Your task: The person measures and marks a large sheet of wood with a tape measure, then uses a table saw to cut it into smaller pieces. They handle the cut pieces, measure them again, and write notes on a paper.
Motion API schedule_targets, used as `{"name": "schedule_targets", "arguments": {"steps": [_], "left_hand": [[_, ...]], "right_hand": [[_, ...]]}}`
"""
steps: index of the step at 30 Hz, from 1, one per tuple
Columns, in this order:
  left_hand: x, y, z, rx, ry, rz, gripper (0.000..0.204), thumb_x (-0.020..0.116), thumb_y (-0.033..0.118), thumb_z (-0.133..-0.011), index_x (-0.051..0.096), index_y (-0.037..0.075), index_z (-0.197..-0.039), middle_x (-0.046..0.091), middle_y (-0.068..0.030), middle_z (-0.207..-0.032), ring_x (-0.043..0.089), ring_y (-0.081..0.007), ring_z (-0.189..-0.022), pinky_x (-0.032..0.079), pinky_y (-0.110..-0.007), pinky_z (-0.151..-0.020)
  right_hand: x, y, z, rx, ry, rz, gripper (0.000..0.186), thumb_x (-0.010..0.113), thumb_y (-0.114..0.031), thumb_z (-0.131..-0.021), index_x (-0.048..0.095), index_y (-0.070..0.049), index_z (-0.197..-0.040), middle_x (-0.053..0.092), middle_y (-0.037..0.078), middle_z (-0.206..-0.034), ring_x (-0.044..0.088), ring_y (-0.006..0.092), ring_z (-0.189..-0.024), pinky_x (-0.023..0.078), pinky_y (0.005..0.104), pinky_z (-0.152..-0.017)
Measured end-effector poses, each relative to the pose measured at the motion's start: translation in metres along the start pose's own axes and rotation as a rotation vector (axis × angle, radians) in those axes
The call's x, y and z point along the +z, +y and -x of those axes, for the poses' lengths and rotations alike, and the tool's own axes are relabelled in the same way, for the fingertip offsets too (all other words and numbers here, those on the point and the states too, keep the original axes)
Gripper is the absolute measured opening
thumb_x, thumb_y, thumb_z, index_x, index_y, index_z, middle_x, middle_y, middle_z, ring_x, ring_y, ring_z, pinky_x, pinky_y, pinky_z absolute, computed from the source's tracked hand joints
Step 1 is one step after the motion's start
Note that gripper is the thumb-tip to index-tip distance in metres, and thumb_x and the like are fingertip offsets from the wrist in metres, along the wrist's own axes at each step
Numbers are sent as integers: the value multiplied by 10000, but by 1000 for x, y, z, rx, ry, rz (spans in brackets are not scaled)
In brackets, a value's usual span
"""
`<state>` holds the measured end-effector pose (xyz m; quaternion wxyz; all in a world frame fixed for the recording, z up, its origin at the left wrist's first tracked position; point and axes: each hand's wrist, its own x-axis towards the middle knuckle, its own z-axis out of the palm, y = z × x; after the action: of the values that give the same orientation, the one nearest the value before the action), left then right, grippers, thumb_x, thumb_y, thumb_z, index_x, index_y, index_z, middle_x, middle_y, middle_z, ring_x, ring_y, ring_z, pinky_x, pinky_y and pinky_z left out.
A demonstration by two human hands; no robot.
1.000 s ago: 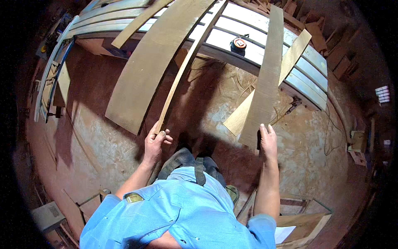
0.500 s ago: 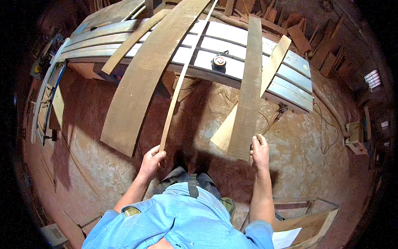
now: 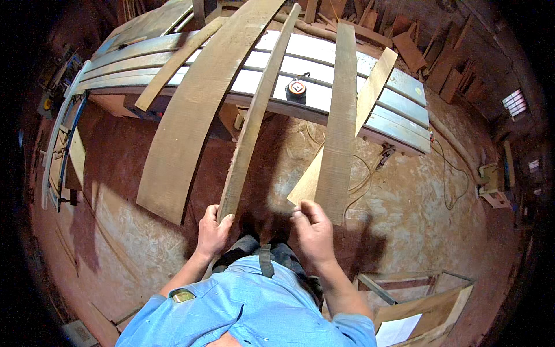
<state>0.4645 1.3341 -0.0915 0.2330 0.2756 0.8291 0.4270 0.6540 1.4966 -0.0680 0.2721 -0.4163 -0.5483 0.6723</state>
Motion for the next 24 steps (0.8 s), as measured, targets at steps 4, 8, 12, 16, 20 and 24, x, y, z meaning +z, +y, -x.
{"name": "schedule_targets", "arguments": {"steps": [4, 8, 12, 16, 20, 24], "left_hand": [[2, 1, 4, 38, -13, -111, 310, 613, 130, -851, 489, 1, -1103, 637, -232, -812, 637, -407, -785, 507, -451, -663], [0, 3, 4, 266, 50, -218, 321, 625, 85, -834, 496, 0, -1115, 626, -219, -895, 641, -384, -808, 518, -424, -672], [-1, 4, 5, 287, 41, -211, 349, 614, 65, -833, 492, -2, -1153, 619, -222, -962, 636, -378, -866, 515, -421, -720], [-1, 4, 6, 296, 22, -185, 388, 608, 50, -827, 497, -18, -1193, 622, -224, -1017, 632, -373, -916, 518, -408, -766], [-2, 4, 5, 305, -7, -190, 424, 609, 35, -815, 501, -25, -1220, 612, -227, -1057, 622, -369, -952, 516, -406, -800], [-3, 3, 6, 322, -30, -223, 472, 608, 20, -794, 486, -26, -1248, 595, -227, -1092, 612, -371, -971, 515, -406, -804]], "right_hand": [[41, 24, -2, 38, -191, 60, 326, 585, -115, -918, 531, 19, -1210, 622, 63, -992, 601, 113, -815, 492, 237, -693], [61, 37, -10, 16, -290, 195, 350, 611, -188, -913, 544, 21, -1186, 624, 65, -985, 602, 111, -811, 500, 245, -671], [75, 40, -17, 52, -356, 190, 392, 605, -213, -915, 532, 43, -1202, 629, 79, -995, 603, 121, -819, 504, 259, -682], [89, 39, -23, 114, -413, 225, 452, 591, -235, -918, 495, 62, -1245, 629, 116, -1033, 608, 136, -842, 506, 266, -703], [100, 39, -24, 220, -410, 158, 456, 596, -254, -907, 521, 62, -1227, 650, 170, -1015, 623, 167, -858, 506, 299, -759], [107, 41, -26, 108, -368, 162, 473, 587, -270, -912, 511, 93, -1207, 650, 153, -964, 617, 149, -779, 507, 285, -692]]}}
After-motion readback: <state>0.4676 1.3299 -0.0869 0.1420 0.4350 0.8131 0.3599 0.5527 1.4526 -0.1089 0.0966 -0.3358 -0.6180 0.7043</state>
